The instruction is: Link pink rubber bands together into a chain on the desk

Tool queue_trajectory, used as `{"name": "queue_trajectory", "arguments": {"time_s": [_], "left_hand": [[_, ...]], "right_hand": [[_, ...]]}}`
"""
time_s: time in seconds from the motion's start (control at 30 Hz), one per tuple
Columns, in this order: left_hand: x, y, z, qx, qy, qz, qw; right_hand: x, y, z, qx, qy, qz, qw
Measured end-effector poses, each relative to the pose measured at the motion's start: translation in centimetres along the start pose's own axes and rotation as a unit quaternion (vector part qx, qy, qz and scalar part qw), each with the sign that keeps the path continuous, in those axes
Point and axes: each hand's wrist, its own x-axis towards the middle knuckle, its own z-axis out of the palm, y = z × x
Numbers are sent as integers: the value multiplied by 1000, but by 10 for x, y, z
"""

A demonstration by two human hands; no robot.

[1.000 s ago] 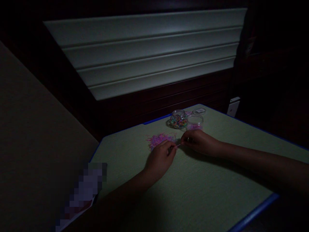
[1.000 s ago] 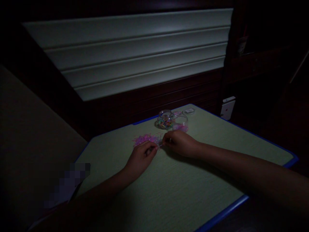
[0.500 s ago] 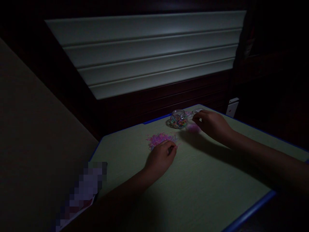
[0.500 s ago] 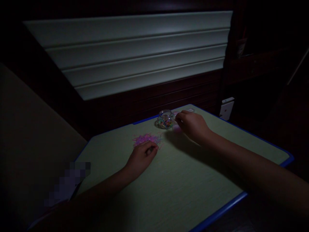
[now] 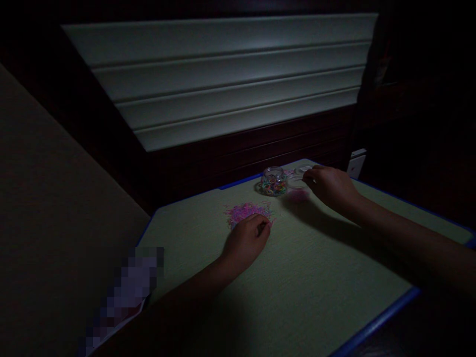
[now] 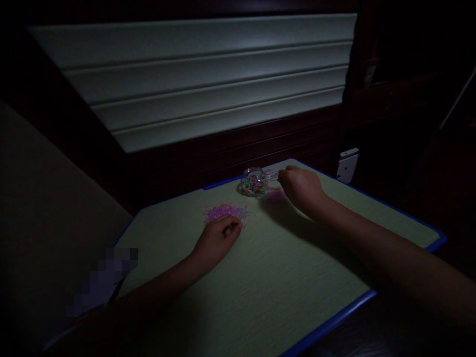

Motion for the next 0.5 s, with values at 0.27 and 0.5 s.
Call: {"name": "queue_trajectory", "arguments": {"time_s": [0.27, 0.5], "left_hand": [[0, -2, 1, 5, -2, 6, 1000], [1, -1, 0, 1, 4, 6, 1000]], "right_hand": [[0, 2, 0, -3, -6, -3, 1000], [-2, -1, -3, 23, 16, -24, 999]]}}
